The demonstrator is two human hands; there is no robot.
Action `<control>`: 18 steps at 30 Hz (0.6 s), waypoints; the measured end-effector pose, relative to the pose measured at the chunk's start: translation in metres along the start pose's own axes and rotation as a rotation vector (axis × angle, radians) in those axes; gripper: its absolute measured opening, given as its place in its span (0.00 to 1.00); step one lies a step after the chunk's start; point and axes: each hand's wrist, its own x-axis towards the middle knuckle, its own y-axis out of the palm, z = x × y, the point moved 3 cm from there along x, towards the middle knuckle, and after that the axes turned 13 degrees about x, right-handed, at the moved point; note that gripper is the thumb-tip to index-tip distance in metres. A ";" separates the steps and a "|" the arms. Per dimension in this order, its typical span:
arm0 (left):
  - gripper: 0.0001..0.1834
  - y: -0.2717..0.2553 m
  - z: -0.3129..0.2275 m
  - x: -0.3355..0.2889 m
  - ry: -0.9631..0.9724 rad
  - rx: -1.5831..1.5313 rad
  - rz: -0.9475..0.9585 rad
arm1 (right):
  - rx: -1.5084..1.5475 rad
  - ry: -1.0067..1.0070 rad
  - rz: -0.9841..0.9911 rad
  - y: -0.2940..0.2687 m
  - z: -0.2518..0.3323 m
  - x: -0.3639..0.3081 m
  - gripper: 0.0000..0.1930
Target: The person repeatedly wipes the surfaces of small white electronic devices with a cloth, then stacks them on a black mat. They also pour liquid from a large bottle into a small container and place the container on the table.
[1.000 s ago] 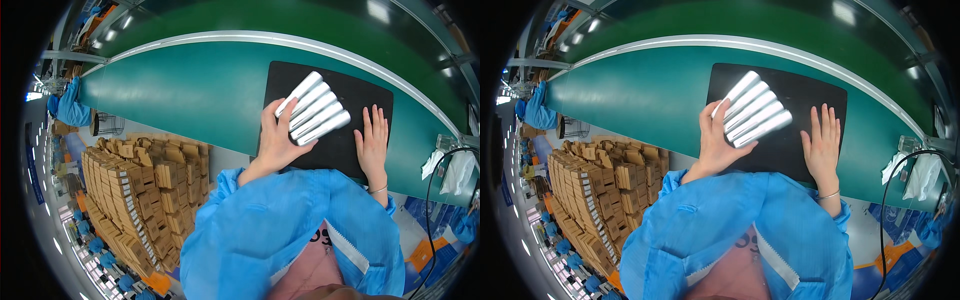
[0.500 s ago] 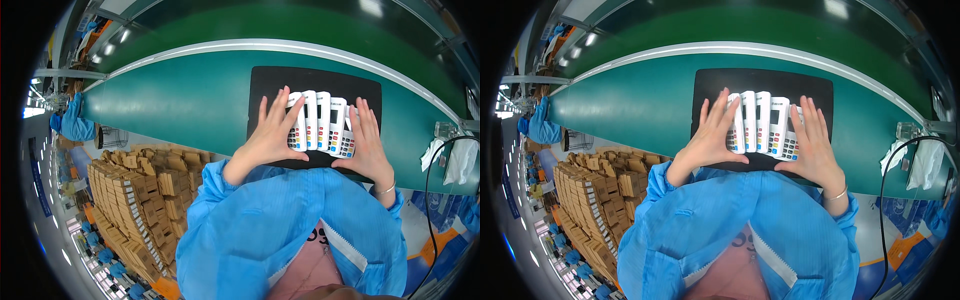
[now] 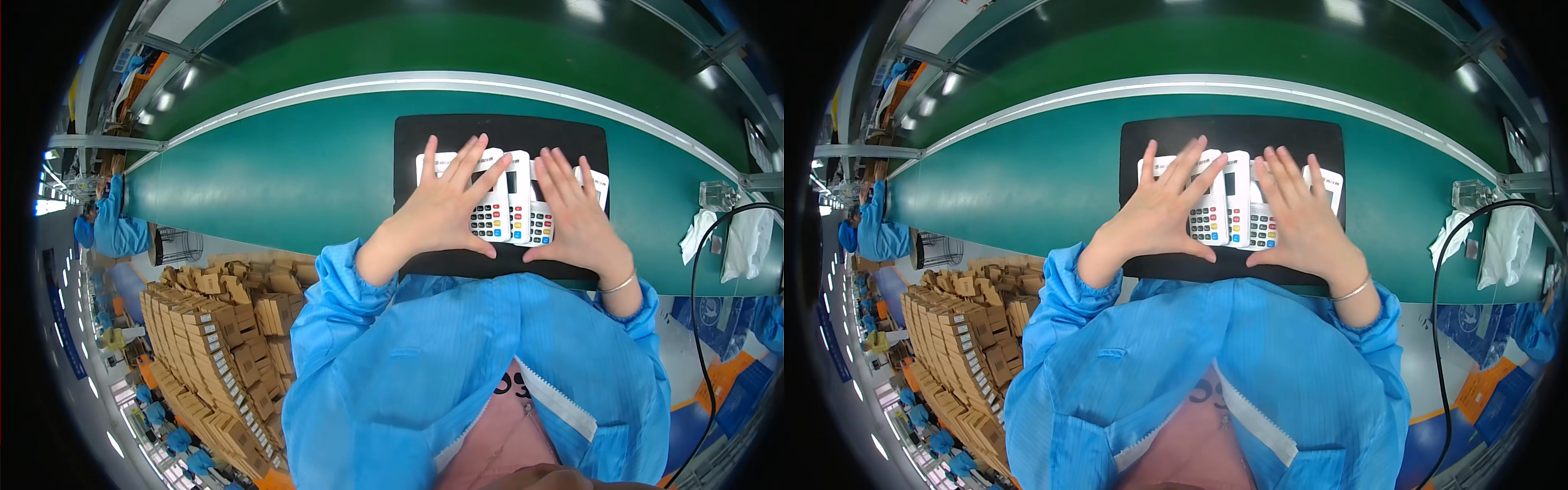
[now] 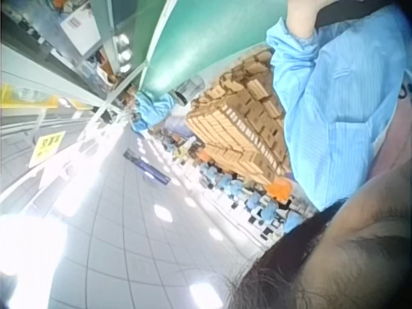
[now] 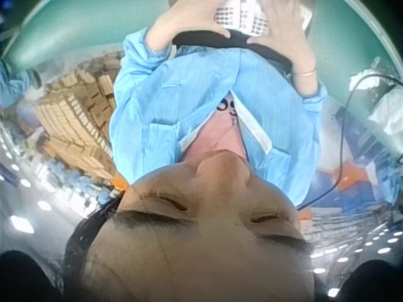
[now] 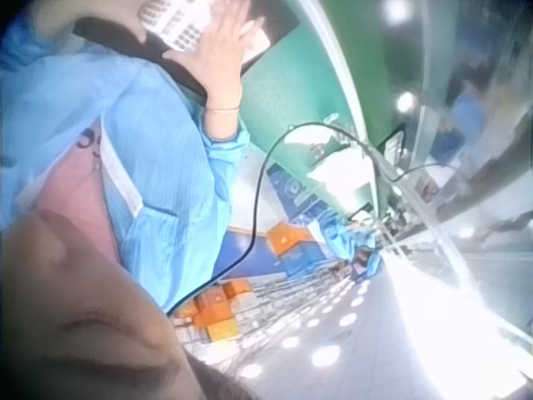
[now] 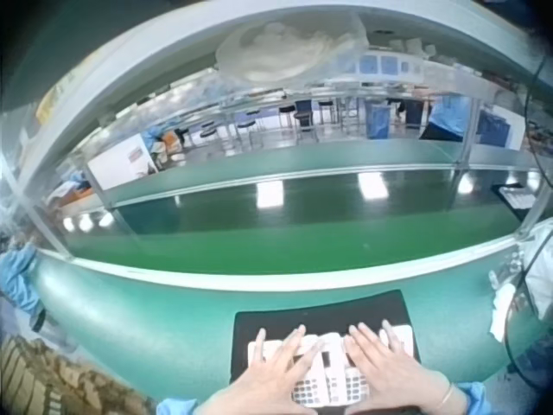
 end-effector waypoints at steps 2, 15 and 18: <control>0.75 -0.003 0.000 0.004 0.045 0.013 0.032 | 0.010 -0.016 0.013 0.001 0.000 0.001 0.69; 0.65 -0.015 0.012 -0.021 -0.058 0.136 0.048 | 0.024 0.122 -0.070 -0.031 -0.014 -0.037 0.65; 0.48 -0.022 0.034 -0.061 -0.319 -0.115 -0.093 | 0.060 0.189 -0.246 -0.026 -0.058 -0.100 0.47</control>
